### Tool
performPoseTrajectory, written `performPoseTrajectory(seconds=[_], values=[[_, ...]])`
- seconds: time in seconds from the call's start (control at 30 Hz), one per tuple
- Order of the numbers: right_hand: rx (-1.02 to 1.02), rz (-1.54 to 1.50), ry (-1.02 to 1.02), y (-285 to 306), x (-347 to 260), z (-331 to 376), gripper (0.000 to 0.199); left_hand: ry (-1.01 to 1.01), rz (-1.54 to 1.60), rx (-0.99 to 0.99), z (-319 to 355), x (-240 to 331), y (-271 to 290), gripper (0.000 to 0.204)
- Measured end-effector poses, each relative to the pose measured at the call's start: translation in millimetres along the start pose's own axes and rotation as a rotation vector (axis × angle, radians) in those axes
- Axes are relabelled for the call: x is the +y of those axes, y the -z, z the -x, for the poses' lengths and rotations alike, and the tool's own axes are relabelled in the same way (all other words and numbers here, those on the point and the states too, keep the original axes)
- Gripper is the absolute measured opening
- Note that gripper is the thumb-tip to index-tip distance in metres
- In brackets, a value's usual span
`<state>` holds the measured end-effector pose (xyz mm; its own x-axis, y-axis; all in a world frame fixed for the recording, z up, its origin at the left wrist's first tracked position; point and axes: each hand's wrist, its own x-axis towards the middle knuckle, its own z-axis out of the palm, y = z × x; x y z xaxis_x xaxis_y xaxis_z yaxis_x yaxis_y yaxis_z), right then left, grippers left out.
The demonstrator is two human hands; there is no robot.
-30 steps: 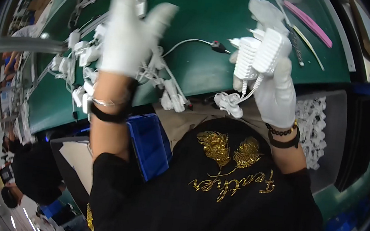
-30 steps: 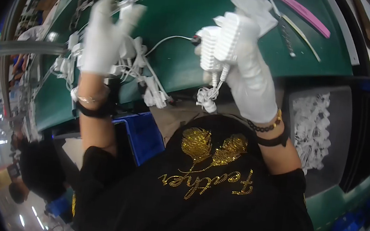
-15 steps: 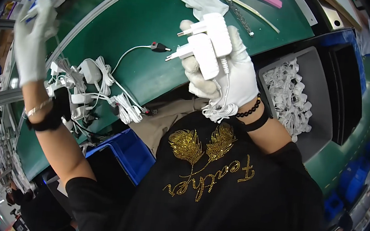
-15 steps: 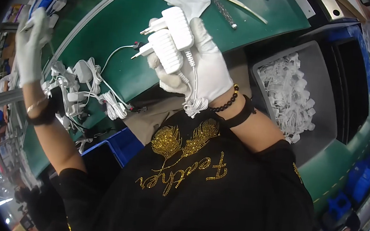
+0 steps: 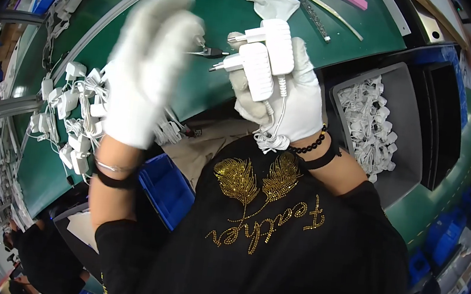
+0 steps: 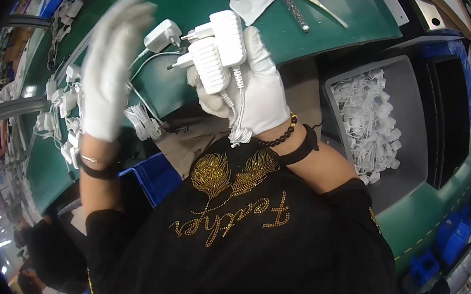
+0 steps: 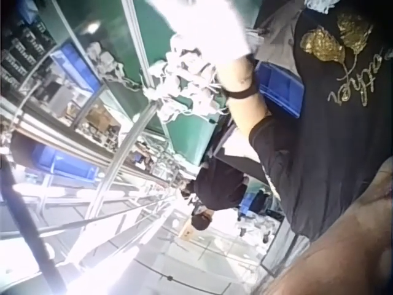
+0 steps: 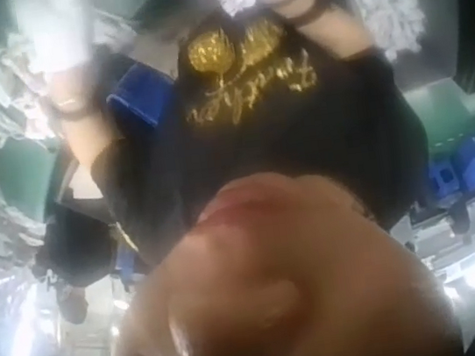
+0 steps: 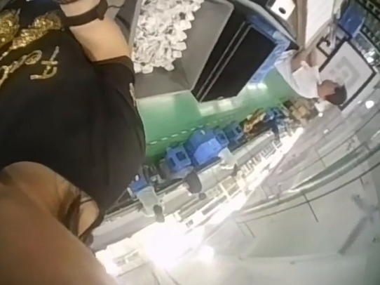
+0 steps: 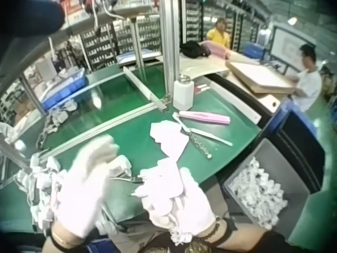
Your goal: Sorting and preparing power adapters with cables at a workstation.
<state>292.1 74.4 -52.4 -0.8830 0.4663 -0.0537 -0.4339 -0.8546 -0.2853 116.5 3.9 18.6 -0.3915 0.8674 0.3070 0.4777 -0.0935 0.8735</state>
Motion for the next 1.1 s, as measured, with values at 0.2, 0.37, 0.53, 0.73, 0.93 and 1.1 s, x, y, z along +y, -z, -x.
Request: performPoseTrajectory(seconds=[0.2,0.37,0.53,0.73,0.93,1.1], values=[[0.070,0.015,0.026,0.9,13.1,-3.9,0.070,0.209,0.047,-0.013,48.6,-7.2,-50.3,0.049],[-0.086,0.015,-0.007,9.3,3.3,-1.7,0.075,0.097,0.220,0.320,58.5,-34.8,-44.2,0.046],[-0.166,-0.107,-0.047,8.0,8.8,-1.4,0.070,0.123,0.371,0.212,56.6,-29.0,-46.5,0.054],[-0.114,-0.297,-0.121,18.7,15.2,2.3,0.060,0.320,1.054,-0.014,65.9,-28.9,-74.5,0.068],[-0.086,-0.191,-0.037,22.0,23.3,10.5,0.053,0.368,0.923,0.007,61.6,-33.2,-75.6,0.067],[0.032,-0.045,0.003,10.6,25.3,9.3,0.056,0.388,0.821,0.012,62.9,-33.3,-71.9,0.065]])
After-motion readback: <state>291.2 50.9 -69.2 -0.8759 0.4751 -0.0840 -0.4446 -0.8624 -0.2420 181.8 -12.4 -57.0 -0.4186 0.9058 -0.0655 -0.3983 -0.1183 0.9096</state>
